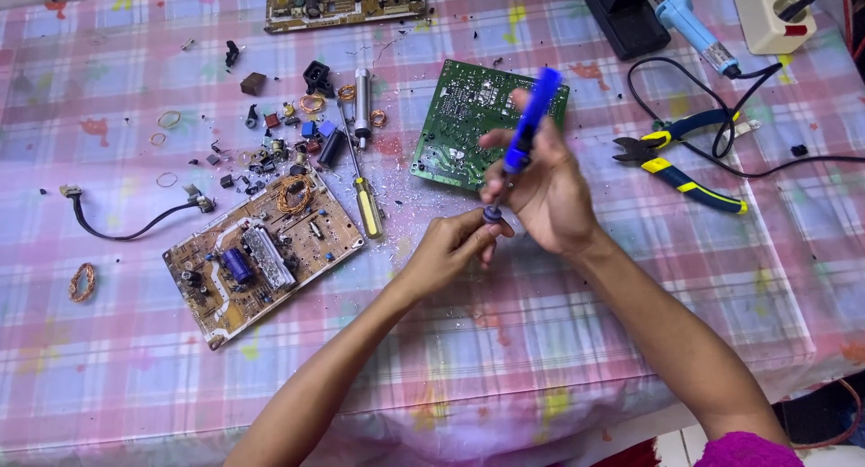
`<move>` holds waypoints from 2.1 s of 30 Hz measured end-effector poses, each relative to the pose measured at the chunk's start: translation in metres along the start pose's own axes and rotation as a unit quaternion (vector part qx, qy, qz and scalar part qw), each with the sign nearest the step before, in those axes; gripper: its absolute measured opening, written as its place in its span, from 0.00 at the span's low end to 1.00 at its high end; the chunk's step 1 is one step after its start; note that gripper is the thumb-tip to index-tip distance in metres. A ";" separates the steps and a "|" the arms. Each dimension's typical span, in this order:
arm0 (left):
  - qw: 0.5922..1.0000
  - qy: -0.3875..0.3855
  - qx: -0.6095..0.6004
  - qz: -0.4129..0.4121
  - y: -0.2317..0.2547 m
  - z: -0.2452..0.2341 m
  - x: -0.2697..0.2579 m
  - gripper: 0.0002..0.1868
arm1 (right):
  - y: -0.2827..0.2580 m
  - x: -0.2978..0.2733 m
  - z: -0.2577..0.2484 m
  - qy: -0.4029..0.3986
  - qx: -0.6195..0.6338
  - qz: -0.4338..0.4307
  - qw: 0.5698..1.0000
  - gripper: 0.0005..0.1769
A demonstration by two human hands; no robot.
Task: The person uses a blue soldering iron to work on a green circuit board placed on a table. They hold the board with one hand while applying the tool to specific points on the board's surface. Various electronic components and tools are scattered around the workspace.
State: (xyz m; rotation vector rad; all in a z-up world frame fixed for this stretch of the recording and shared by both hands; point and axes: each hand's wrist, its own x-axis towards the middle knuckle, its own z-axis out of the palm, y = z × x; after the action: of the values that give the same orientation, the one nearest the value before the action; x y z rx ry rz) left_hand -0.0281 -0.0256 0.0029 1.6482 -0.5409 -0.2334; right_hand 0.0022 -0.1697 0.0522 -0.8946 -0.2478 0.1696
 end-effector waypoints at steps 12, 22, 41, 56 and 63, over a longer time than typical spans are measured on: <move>0.995 0.025 0.096 0.006 -0.007 0.002 0.001 0.12 | 0.025 0.007 -0.042 0.029 0.033 -0.032 0.999 0.10; 0.999 0.039 0.026 0.022 0.009 -0.009 0.003 0.14 | 0.004 0.004 -0.021 -0.010 -0.174 -0.109 0.979 0.33; 0.871 0.112 0.454 0.152 -0.015 -0.027 0.051 0.20 | -0.028 0.024 -0.070 0.194 -0.118 -0.199 0.953 0.19; 0.927 0.178 0.258 0.208 0.017 -0.019 0.030 0.08 | -0.057 -0.002 -0.017 0.261 -0.151 -0.246 0.921 0.49; 0.931 0.224 0.218 0.189 0.015 -0.012 0.019 0.10 | -0.042 -0.016 -0.019 0.113 -0.279 -0.347 0.888 0.40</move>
State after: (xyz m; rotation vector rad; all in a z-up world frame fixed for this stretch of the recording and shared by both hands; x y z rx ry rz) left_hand -0.0095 -0.0248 0.0225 1.9019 -0.5691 0.5765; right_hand -0.0064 -0.2135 0.0718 -1.3267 -0.3941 -0.7067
